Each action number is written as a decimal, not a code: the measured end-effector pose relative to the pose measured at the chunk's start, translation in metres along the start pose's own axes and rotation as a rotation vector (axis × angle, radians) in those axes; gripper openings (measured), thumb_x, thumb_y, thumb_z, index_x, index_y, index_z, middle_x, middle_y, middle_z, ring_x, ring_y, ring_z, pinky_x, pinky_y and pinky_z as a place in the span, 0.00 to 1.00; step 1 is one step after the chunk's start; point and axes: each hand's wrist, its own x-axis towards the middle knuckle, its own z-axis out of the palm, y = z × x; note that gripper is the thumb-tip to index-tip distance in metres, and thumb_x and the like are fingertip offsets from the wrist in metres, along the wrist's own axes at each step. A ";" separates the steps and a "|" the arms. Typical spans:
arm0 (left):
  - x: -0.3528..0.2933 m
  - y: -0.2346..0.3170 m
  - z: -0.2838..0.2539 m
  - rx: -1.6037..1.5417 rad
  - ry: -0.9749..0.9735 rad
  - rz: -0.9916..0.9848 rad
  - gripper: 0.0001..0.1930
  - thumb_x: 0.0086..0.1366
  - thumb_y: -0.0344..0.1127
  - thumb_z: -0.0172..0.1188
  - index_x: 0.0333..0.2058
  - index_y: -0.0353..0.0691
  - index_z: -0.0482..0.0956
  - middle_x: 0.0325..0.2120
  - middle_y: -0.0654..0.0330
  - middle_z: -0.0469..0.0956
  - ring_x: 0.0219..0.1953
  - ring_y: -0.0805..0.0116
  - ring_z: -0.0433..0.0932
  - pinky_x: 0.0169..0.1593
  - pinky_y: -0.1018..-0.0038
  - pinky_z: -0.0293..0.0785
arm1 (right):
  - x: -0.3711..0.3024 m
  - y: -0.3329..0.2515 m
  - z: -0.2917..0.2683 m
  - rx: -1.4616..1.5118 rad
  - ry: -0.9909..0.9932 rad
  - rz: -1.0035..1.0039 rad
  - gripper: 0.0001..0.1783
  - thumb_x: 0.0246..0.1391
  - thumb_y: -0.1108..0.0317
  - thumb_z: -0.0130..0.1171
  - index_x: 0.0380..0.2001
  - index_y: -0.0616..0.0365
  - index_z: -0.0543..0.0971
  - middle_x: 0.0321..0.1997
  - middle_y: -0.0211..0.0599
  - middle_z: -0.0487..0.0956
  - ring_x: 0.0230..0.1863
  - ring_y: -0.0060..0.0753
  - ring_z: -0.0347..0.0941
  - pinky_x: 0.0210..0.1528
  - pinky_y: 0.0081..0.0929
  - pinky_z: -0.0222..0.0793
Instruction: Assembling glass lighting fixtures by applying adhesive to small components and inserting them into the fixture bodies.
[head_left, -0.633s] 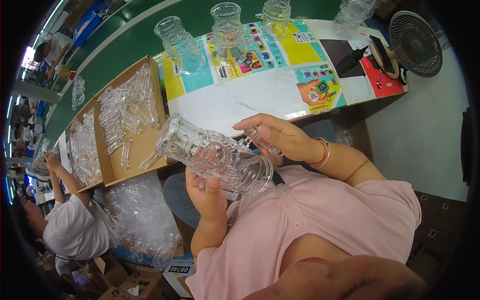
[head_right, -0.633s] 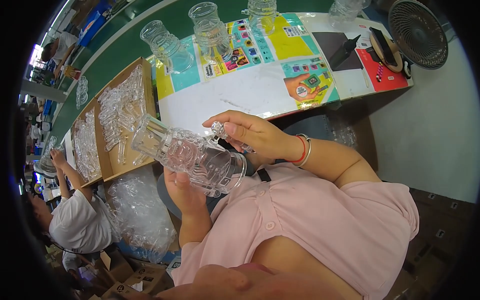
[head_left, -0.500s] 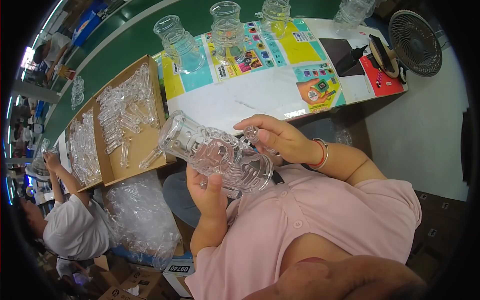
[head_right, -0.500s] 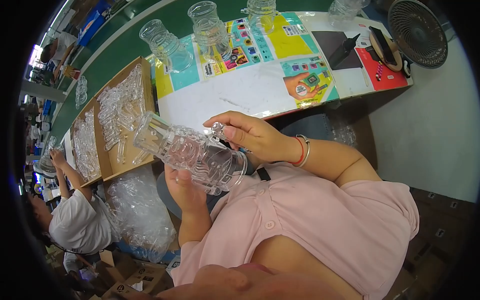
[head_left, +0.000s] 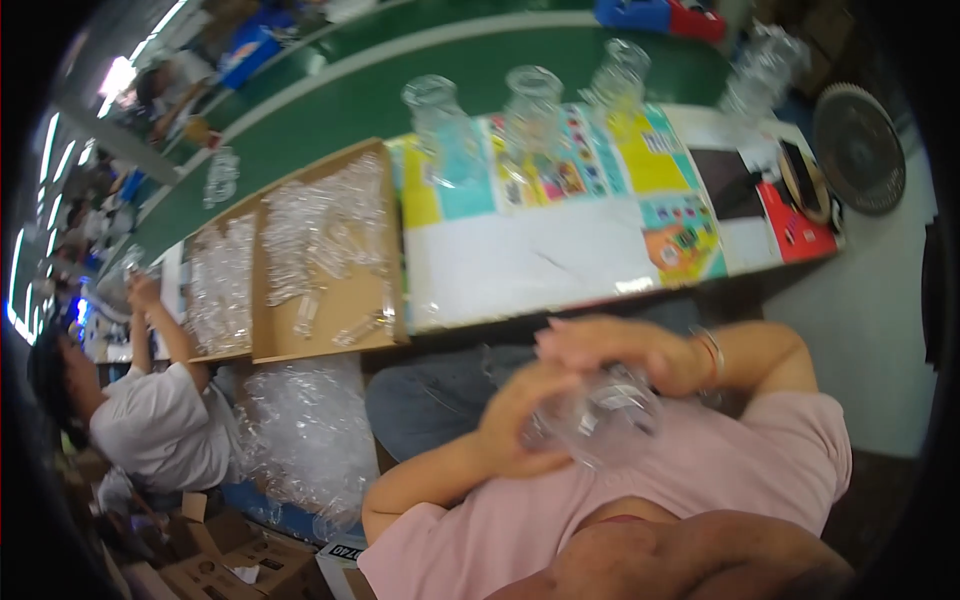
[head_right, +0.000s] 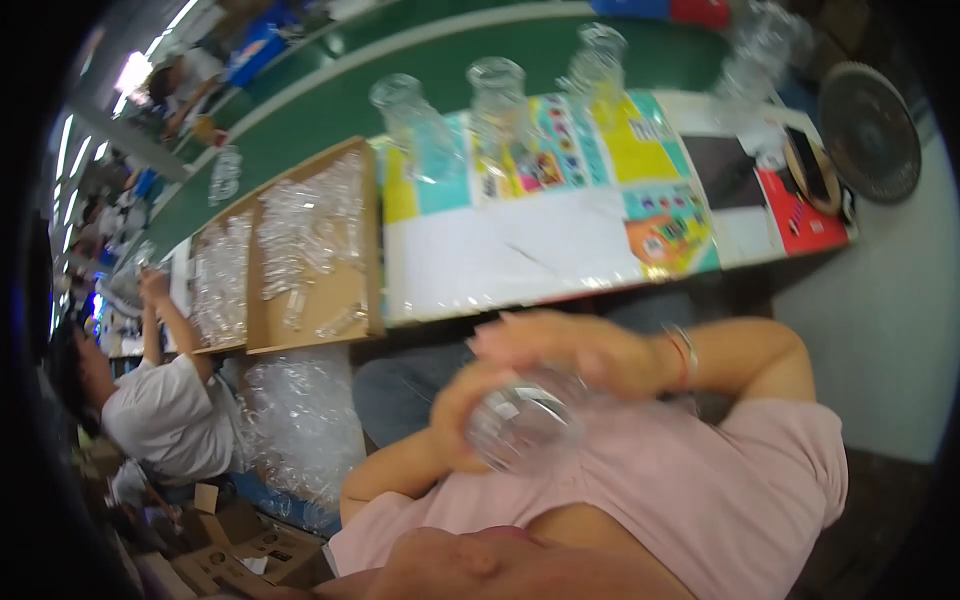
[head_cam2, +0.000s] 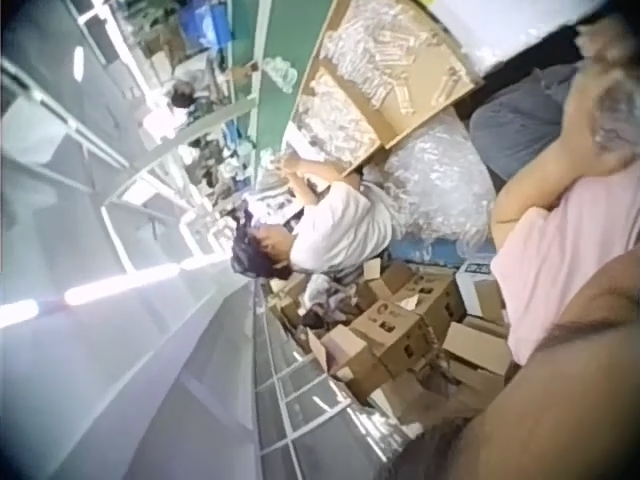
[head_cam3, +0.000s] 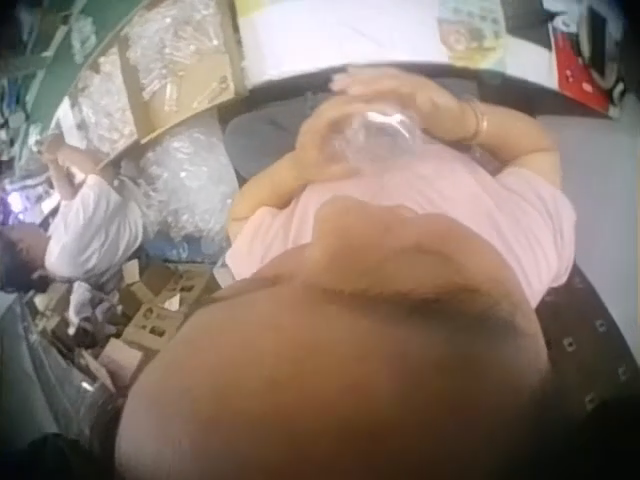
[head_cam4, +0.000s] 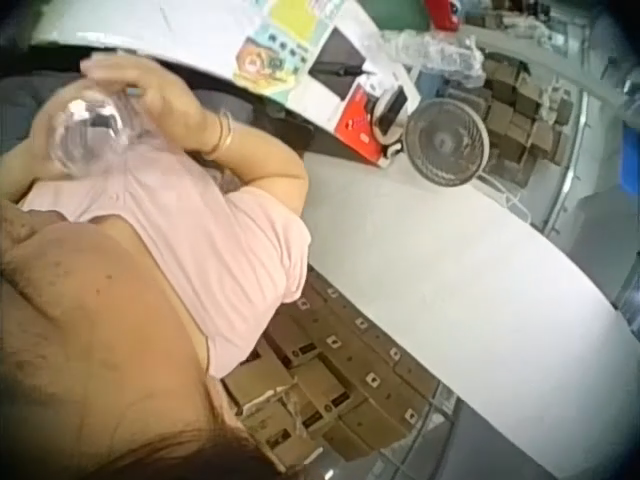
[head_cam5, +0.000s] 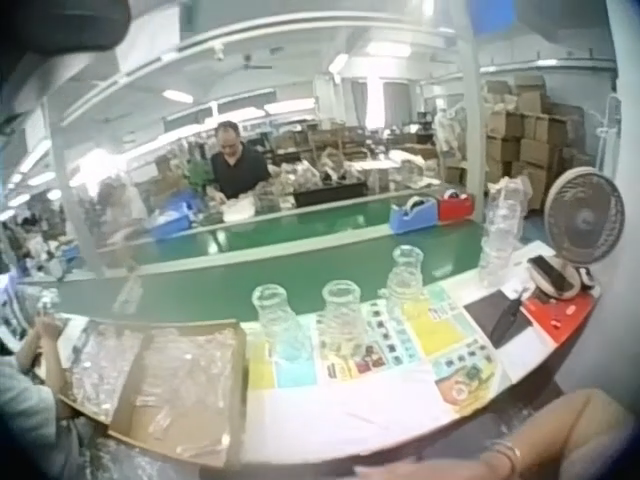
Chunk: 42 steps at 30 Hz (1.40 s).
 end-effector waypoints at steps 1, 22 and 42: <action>-0.001 0.004 0.006 -0.123 -0.058 -0.038 0.38 0.44 0.41 0.68 0.51 0.32 0.62 0.47 0.46 0.66 0.50 0.50 0.67 0.52 0.62 0.63 | -0.007 -0.004 0.001 -0.057 -0.090 -0.021 0.41 0.56 0.38 0.22 0.54 0.64 0.65 0.60 0.53 0.59 0.64 0.50 0.48 0.65 0.45 0.29; 0.066 0.001 -0.024 -0.847 0.325 -0.464 0.40 0.55 0.50 0.57 0.57 0.29 0.50 0.54 0.48 0.58 0.56 0.56 0.60 0.58 0.62 0.55 | 0.053 -0.006 -0.040 1.083 0.298 0.457 0.31 0.61 0.48 0.31 0.47 0.68 0.68 0.46 0.44 0.73 0.47 0.33 0.70 0.52 0.30 0.64; 0.056 -0.001 -0.009 -0.855 0.348 -0.544 0.37 0.59 0.49 0.50 0.57 0.29 0.49 0.54 0.48 0.57 0.57 0.55 0.59 0.58 0.60 0.57 | 0.036 0.006 -0.034 0.936 0.413 0.524 0.29 0.61 0.48 0.34 0.42 0.67 0.71 0.41 0.40 0.75 0.41 0.28 0.72 0.45 0.26 0.68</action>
